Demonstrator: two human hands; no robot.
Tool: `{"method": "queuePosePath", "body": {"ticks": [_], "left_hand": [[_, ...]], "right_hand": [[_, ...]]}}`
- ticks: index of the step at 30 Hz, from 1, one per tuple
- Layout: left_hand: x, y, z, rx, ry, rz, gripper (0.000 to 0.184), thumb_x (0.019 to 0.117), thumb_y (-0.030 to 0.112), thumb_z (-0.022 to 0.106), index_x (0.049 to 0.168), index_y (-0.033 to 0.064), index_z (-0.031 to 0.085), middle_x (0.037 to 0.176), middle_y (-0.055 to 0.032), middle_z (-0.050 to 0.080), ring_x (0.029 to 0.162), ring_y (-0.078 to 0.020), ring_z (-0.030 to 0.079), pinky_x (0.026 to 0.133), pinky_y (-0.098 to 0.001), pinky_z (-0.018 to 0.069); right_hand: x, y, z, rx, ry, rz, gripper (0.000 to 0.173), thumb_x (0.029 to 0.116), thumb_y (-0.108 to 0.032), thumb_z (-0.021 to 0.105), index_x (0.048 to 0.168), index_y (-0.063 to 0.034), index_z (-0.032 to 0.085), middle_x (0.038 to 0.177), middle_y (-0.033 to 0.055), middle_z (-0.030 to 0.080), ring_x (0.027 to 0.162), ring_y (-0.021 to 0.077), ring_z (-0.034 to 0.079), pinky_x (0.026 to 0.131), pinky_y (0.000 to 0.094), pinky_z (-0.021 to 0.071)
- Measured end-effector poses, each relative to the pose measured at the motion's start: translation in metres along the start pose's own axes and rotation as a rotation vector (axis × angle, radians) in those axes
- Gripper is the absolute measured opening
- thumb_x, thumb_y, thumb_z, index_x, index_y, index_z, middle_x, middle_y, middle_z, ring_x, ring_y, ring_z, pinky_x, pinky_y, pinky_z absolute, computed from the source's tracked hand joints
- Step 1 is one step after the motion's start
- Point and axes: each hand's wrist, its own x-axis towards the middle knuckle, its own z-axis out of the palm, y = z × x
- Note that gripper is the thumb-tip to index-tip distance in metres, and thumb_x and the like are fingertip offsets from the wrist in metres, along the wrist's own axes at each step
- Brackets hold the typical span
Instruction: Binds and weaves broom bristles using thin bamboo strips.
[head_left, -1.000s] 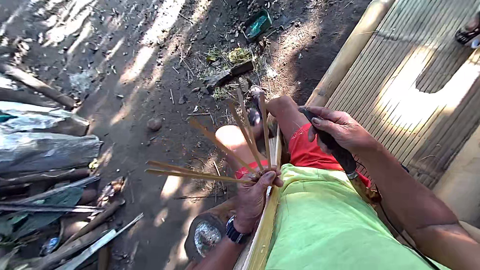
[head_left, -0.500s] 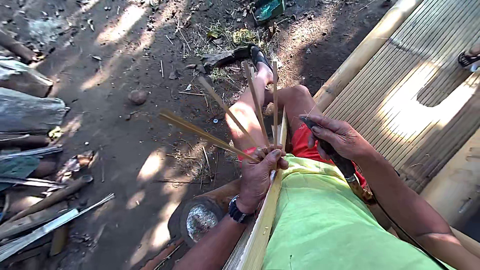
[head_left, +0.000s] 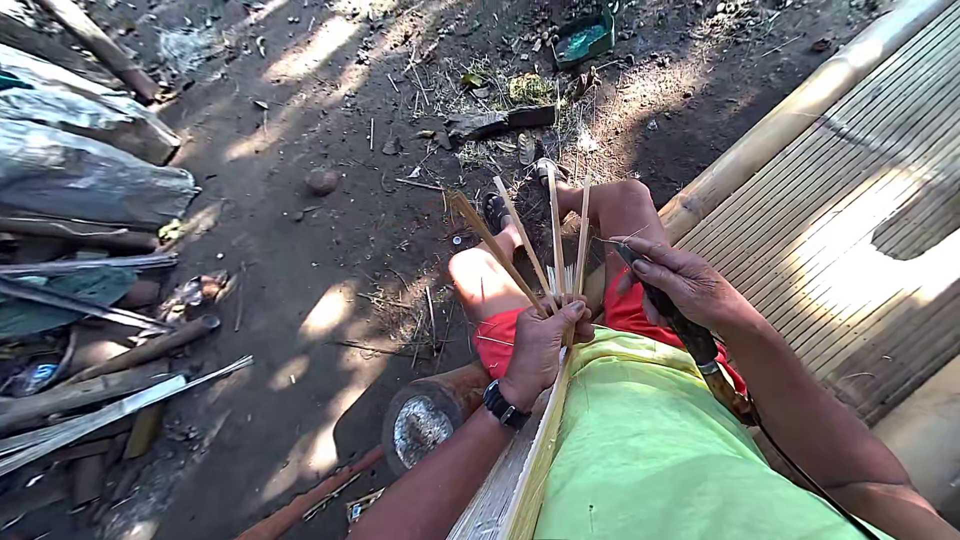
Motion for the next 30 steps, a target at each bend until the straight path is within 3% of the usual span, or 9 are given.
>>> {"method": "queuePosePath", "body": {"ticks": [7, 30], "left_hand": [[0.005, 0.000, 0.001, -0.037, 0.020, -0.062, 0.020, 0.0986, 0.004, 0.065, 0.114, -0.0096, 0.066, 0.094, -0.0259, 0.072, 0.073, -0.0309, 0.073, 0.072, -0.0456, 0.0646], [-0.011, -0.011, 0.003, -0.086, 0.021, 0.026, 0.021, 0.0978, 0.002, 0.065, 0.115, -0.0103, 0.064, 0.093, -0.0264, 0.072, 0.073, -0.0315, 0.073, 0.072, -0.0456, 0.0645]], "right_hand": [[-0.006, -0.001, -0.007, 0.004, 0.020, 0.003, 0.043, 0.1126, -0.019, 0.037, 0.154, -0.0248, 0.049, 0.103, 0.0150, 0.073, 0.049, 0.0232, 0.062, 0.042, 0.0339, 0.0559], [-0.035, -0.009, -0.003, 0.003, 0.061, -0.053, 0.043, 0.1125, -0.019, 0.037, 0.154, -0.0223, 0.048, 0.100, 0.0163, 0.073, 0.050, 0.0234, 0.062, 0.043, 0.0340, 0.0567]]}}
